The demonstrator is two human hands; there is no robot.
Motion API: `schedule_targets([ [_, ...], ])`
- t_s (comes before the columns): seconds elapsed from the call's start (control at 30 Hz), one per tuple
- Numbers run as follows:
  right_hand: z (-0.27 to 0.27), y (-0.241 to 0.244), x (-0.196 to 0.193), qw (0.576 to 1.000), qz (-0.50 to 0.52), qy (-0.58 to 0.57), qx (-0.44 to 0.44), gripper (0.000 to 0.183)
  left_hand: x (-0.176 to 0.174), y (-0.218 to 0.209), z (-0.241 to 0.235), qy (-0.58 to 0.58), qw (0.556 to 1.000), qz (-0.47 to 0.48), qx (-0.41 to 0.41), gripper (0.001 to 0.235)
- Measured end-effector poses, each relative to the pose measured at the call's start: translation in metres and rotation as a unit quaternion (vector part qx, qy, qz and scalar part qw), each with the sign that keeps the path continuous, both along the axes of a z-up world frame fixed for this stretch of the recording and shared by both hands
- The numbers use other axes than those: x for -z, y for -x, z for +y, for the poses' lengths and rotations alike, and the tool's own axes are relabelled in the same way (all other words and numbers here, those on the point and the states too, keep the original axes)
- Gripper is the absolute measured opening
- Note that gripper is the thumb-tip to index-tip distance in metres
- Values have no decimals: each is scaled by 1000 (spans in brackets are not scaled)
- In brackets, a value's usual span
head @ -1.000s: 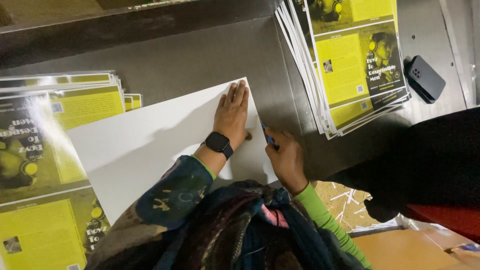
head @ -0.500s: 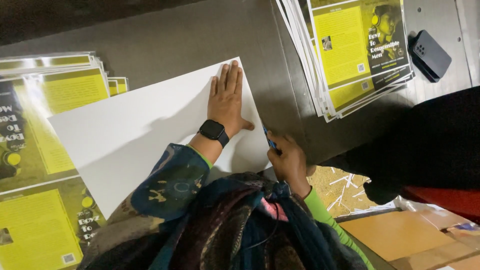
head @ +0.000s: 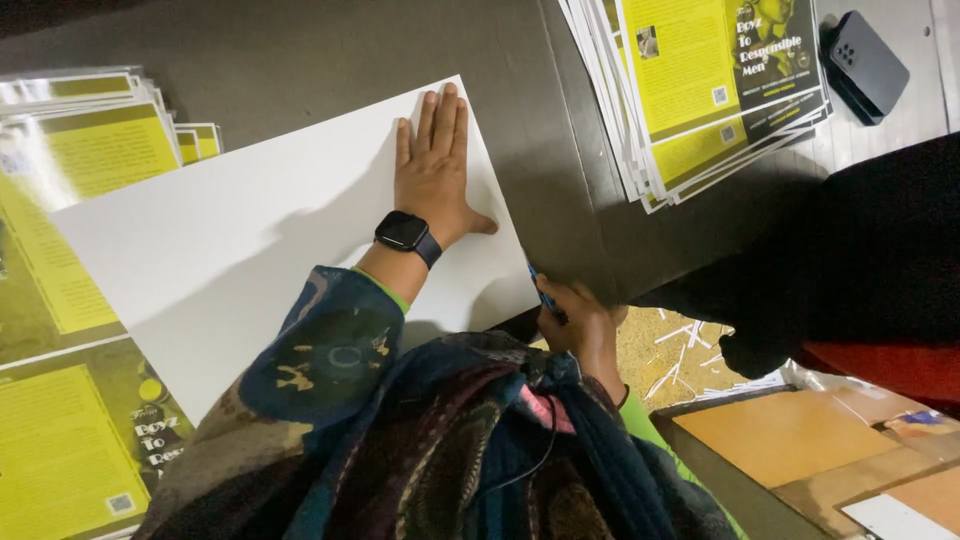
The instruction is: Trimming the white margins off printed sheets using a handheld utility knife on a production table.
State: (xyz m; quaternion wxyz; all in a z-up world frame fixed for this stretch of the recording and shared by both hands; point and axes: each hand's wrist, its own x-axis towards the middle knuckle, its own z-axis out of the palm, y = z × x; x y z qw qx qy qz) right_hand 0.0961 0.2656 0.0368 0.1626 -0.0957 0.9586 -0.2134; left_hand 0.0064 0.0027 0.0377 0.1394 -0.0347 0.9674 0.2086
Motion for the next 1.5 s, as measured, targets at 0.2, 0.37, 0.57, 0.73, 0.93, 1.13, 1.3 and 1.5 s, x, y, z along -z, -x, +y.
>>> schedule_targets([
  [0.2, -29, -13, -64, 990, -84, 82, 84, 42, -5, -1, -1, -4, 1000, -10, 2, 147],
  [0.37, -24, -21, -72, 995, -54, 75, 49, 47, -7, 0, -2, -4, 1000, -22, 3, 146],
  [0.57, -9, -34, -67, 996, -37, 70, 32, 41, -11, -1, -4, -24, 1000, -15, -1, 145],
  [0.73, 5, -45, -65, 996, -9, 92, -18, 33, -10, -1, -3, -14, 1000, -21, 0, 144],
  [0.93, 19, -56, -62, 998, -45, 40, -9, 48, -12, -1, -4, -15, 1000, -24, -1, 146],
  [1.13, 40, -63, -44, 975, -68, 193, 88, 49, -1, -14, 0, 2, 997, 78, -8, 135],
  [1.3, 63, -58, 4, 944, 51, 269, 184, 32, -7, -101, 38, -36, 991, 102, 78, 106],
  [1.5, 64, -36, 20, 894, -39, 392, 213, 17, 55, -194, 59, 79, 980, 147, 111, 84],
])
